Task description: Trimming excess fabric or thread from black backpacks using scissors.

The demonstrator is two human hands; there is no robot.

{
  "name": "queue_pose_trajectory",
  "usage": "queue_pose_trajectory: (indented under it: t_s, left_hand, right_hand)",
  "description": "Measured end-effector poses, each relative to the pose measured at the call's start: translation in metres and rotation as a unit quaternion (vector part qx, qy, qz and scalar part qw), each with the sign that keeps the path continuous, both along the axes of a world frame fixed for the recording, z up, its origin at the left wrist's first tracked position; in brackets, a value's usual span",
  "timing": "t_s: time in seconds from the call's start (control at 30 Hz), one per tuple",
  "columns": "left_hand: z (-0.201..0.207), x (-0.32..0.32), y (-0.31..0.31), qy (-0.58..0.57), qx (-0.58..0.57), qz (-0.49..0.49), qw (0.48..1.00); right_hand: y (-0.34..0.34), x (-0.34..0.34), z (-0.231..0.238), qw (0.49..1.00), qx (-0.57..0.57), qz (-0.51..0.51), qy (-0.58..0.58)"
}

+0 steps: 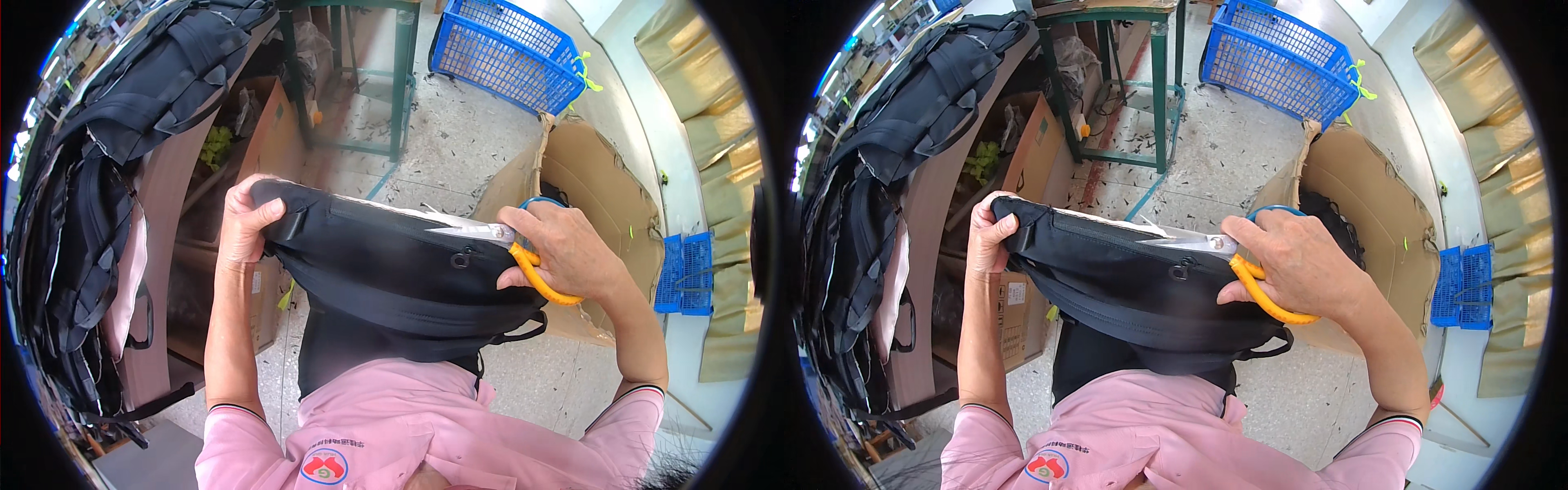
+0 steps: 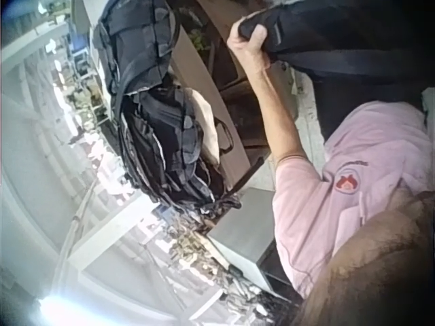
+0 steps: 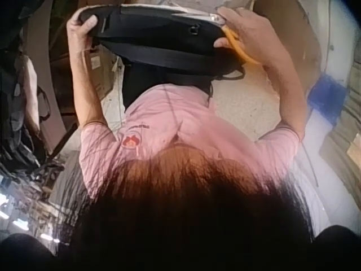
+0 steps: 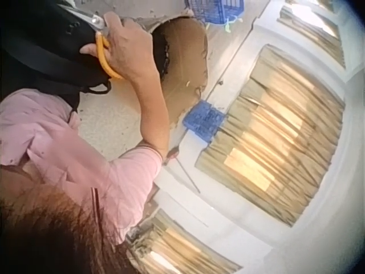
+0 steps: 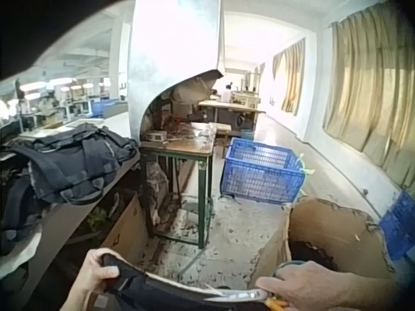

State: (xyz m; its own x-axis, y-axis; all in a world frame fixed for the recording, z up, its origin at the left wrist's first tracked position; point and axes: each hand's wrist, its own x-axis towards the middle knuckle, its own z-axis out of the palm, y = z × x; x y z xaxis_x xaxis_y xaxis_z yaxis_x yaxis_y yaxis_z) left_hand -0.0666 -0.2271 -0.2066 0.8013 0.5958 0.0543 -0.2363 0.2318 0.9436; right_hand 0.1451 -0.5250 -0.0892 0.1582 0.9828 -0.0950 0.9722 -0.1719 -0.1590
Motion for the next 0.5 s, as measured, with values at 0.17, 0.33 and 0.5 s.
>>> queue_pose_trajectory:
  t_s: [0.17,0.33,0.5]
  left_hand:
    - [-0.003,-0.004,0.001,0.006,-0.004,0.005,1.0]
    - [-0.005,-0.005,0.001,0.009,0.0,0.003,1.0]
    - [-0.004,-0.004,0.0,0.007,-0.009,-0.004,1.0]
  right_hand:
    - [0.001,0.0,-0.004,1.0,-0.017,-0.009,0.016]
    - [0.01,-0.005,0.003,1.0,0.017,0.006,0.016]
    - [0.021,-0.007,-0.003,0.998,0.042,0.037,-0.01]
